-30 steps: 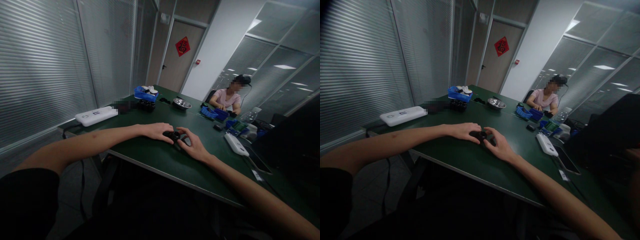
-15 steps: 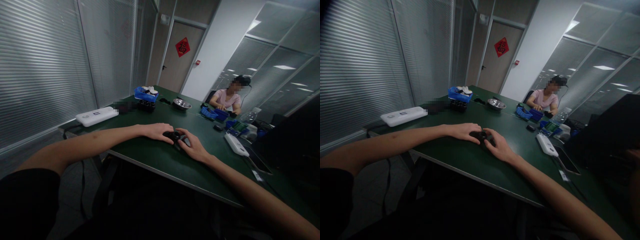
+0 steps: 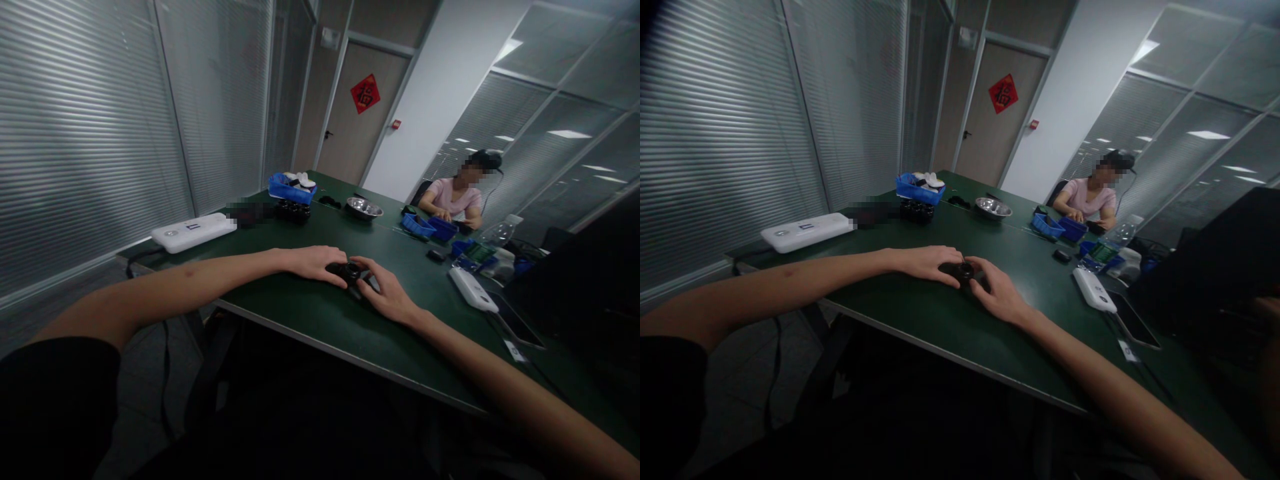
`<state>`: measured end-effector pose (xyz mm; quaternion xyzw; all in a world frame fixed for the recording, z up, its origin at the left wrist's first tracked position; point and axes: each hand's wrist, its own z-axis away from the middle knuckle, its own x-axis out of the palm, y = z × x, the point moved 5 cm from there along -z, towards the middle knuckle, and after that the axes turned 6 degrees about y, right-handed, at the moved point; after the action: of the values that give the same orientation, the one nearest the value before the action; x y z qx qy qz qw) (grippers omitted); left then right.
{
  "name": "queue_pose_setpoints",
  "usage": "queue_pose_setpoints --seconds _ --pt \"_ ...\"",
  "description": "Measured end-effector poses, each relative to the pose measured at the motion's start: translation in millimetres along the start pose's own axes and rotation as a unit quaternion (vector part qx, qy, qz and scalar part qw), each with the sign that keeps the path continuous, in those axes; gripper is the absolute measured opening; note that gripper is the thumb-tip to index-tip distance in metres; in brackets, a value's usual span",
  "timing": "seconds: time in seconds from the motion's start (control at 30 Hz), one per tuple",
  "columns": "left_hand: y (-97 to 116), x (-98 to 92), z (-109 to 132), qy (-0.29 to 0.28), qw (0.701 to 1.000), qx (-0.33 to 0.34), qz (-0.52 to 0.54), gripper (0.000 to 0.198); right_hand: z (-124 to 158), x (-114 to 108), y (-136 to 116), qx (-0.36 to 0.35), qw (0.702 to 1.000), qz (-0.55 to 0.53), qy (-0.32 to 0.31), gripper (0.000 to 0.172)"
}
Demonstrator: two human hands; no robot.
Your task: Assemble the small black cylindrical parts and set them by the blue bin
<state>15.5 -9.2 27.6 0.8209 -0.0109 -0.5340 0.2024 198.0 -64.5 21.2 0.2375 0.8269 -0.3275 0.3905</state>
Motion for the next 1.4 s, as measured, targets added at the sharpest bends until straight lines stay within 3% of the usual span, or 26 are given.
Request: queue_pose_setpoints --seconds 0.27,0.57,0.77,1.4 --pt "0.5 -0.7 -0.5 -0.003 1.0 -0.005 0.001 0.047 -0.5 1.5 -0.8 0.009 1.0 0.003 -0.007 0.051" --pt "-0.7 0.3 -0.2 -0.005 1.0 -0.003 -0.006 0.05 0.1 2.4 1.6 -0.003 1.0 -0.002 -0.003 0.044" --pt "-2.7 0.6 0.1 -0.006 1.0 -0.002 -0.003 0.052 0.1 3.2 0.5 0.004 1.0 0.008 -0.011 0.051" --pt "-2.4 0.5 0.3 -0.003 1.0 -0.004 0.0 0.05 0.2 2.9 0.9 -0.008 1.0 0.006 -0.007 0.044"
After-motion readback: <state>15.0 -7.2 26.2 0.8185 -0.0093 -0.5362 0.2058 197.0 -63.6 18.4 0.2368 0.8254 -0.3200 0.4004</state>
